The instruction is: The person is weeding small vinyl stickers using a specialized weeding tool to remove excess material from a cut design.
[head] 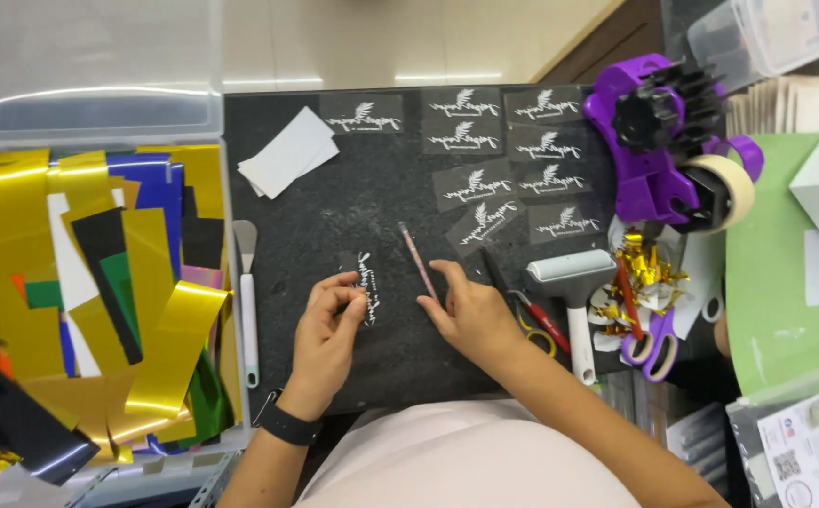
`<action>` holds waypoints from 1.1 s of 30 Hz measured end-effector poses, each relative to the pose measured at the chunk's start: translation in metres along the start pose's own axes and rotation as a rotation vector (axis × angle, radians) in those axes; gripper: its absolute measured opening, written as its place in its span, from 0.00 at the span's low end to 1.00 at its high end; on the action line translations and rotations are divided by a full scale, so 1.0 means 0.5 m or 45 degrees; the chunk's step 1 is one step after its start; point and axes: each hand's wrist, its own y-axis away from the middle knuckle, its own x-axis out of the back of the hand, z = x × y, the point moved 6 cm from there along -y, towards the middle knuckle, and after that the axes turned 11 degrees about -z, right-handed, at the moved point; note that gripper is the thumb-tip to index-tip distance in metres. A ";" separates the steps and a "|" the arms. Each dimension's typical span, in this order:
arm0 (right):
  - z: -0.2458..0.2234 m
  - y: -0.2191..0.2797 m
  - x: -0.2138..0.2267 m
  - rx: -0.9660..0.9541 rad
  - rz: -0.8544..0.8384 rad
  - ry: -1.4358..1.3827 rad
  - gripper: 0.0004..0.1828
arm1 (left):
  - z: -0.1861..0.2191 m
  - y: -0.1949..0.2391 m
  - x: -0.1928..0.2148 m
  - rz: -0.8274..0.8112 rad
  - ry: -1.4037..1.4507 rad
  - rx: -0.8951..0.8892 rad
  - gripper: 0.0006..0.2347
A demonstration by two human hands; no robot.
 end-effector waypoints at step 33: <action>-0.167 0.062 0.145 0.173 0.265 -0.437 0.13 | 0.054 0.034 0.045 -0.013 0.519 0.335 0.09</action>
